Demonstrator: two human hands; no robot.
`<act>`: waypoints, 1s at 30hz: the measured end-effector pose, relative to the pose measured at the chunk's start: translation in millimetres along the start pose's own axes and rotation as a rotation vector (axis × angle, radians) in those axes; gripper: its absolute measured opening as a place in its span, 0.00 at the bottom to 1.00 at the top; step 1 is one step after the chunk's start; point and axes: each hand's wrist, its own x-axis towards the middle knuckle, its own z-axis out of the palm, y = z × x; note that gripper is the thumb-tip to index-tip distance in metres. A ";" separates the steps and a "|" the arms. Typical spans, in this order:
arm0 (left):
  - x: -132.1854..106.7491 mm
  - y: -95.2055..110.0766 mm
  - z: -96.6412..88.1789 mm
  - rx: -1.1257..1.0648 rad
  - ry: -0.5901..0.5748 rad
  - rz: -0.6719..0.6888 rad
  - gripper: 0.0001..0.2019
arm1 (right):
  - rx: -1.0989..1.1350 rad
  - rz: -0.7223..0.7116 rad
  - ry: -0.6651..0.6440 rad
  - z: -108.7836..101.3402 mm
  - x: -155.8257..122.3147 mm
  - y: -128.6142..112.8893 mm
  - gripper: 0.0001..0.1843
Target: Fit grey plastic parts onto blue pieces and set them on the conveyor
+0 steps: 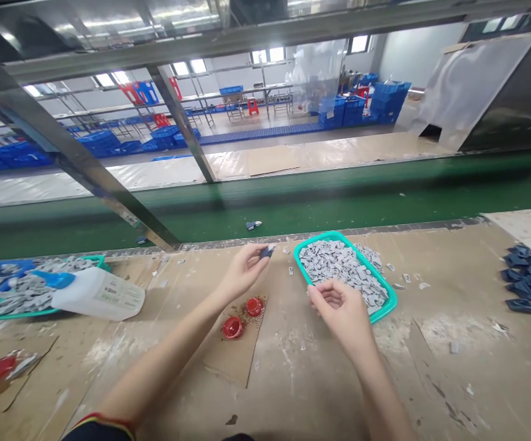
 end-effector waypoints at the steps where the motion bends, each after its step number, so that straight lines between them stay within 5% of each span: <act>1: -16.9 3.7 -9.0 -0.163 0.004 -0.061 0.14 | 0.029 0.024 -0.027 5.1 -0.6 1.7 0.16; 4: -63.1 12.0 -36.7 -0.527 0.082 -0.280 0.15 | 0.092 0.076 -0.132 22.1 -2.5 5.9 0.16; 8: -113.5 14.9 -59.4 -0.662 0.283 -0.412 0.15 | 0.143 0.120 -0.230 48.6 -5.0 9.2 0.20; 14: -166.5 -2.5 -49.0 -0.813 0.590 -0.559 0.17 | 0.073 0.059 -0.280 84.8 -8.2 19.2 0.17; 19: -178.9 -8.0 -37.7 -0.834 0.668 -0.645 0.19 | 0.052 0.080 -0.215 100.2 -7.4 33.4 0.19; 30: -169.9 -2.3 -25.4 -0.926 0.590 -0.580 0.14 | 0.049 0.077 -0.212 104.5 -4.0 39.8 0.19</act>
